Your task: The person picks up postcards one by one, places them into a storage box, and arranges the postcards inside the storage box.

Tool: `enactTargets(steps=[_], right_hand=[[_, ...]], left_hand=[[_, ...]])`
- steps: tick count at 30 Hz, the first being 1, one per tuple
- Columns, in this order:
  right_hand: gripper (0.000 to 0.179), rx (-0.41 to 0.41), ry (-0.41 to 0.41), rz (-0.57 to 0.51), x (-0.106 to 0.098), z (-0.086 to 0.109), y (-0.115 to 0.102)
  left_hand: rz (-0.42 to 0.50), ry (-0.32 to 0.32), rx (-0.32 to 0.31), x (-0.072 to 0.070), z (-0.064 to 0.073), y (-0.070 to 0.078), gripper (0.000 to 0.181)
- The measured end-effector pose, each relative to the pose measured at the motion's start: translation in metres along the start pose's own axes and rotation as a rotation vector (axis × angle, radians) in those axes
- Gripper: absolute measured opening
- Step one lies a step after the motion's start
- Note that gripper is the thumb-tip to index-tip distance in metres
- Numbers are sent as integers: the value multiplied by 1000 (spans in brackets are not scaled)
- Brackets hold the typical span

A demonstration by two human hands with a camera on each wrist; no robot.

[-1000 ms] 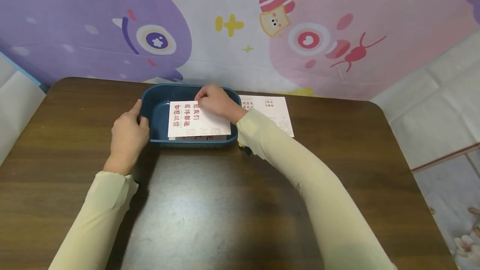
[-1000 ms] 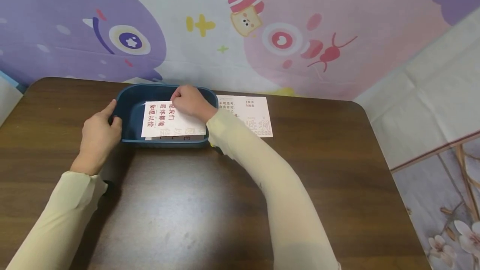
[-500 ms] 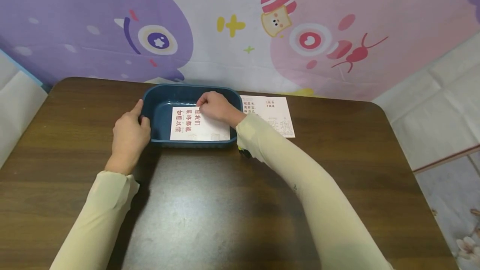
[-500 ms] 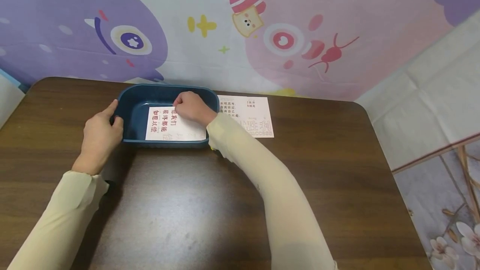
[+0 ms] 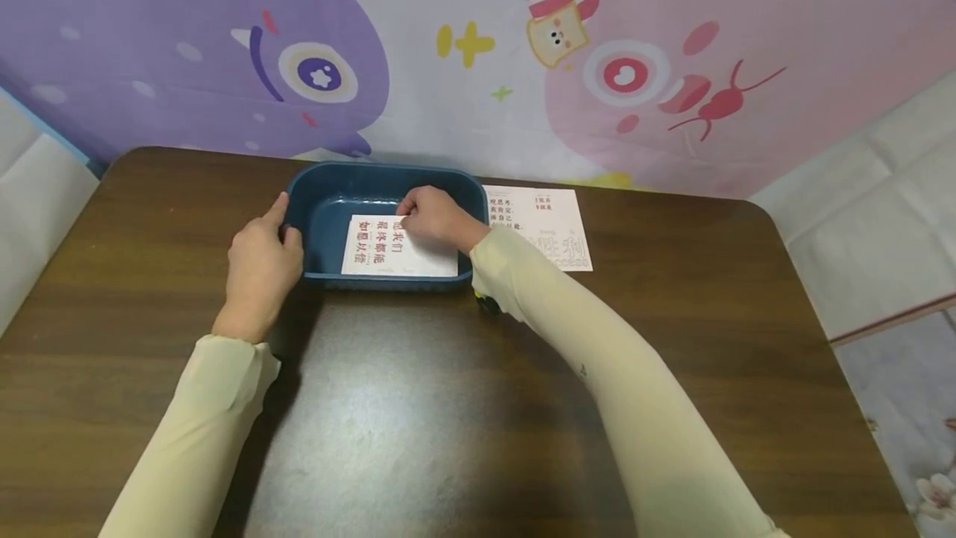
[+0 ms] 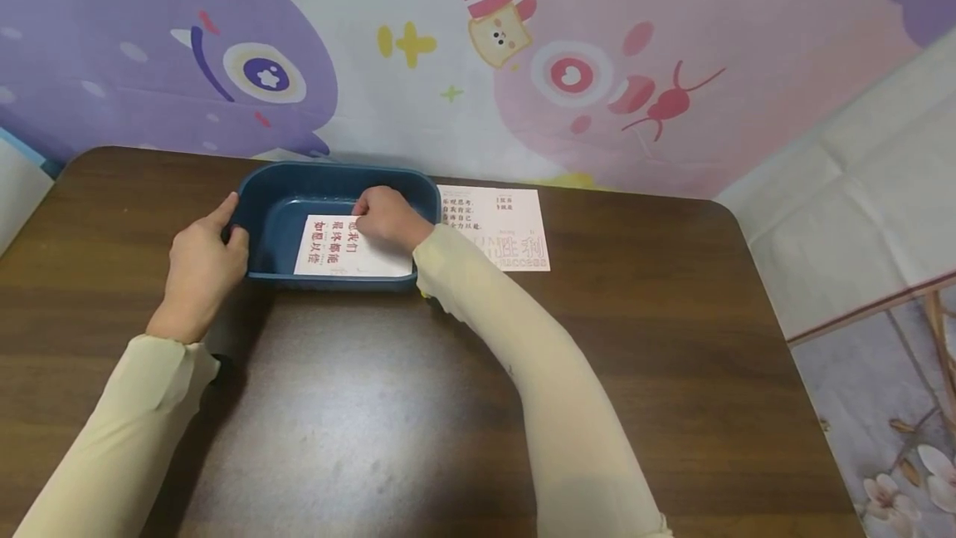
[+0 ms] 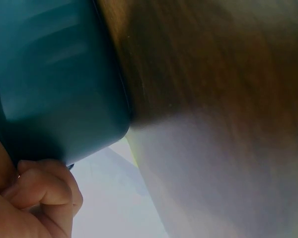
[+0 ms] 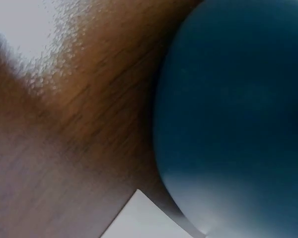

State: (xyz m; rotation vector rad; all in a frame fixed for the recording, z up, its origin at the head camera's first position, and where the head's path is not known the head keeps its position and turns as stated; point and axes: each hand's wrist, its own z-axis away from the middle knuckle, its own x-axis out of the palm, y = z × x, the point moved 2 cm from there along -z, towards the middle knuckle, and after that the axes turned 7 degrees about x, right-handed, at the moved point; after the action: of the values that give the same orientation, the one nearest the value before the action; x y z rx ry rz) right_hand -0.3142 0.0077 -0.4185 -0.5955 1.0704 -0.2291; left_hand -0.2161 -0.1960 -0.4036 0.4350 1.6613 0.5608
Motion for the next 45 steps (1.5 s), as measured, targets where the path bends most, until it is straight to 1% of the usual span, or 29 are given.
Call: enactTargets(steps=[4, 9, 14, 17, 19, 25, 34, 40, 45], right_hand=[[23, -22, 10, 16, 1, 1, 1], [23, -57, 22, 62, 2, 0, 1], [24, -107, 37, 116, 3, 1, 1], [24, -126, 50, 148, 3, 2, 1], [24, -125, 61, 168, 3, 2, 1], [24, -84, 91, 207, 4, 4, 1], [24, -52, 95, 204, 5, 4, 1], [26, -67, 106, 167, 3, 5, 0], [27, -98, 156, 142, -4, 9, -2]], left_hand=[[0, 6, 8, 0, -1, 1, 51], [2, 21, 18, -1, -1, 2, 51], [0, 4, -1, -1, 0, 2, 52], [-6, 1, -1, -1, 1, 2, 52], [-9, 4, 2, -1, 0, 2, 51], [-13, 9, 10, 0, 0, 2, 51], [-9, 27, 15, -1, 1, 2, 51], [-11, 30, 13, -1, 1, 2, 51], [-12, 18, 7, 0, 0, 2, 51]])
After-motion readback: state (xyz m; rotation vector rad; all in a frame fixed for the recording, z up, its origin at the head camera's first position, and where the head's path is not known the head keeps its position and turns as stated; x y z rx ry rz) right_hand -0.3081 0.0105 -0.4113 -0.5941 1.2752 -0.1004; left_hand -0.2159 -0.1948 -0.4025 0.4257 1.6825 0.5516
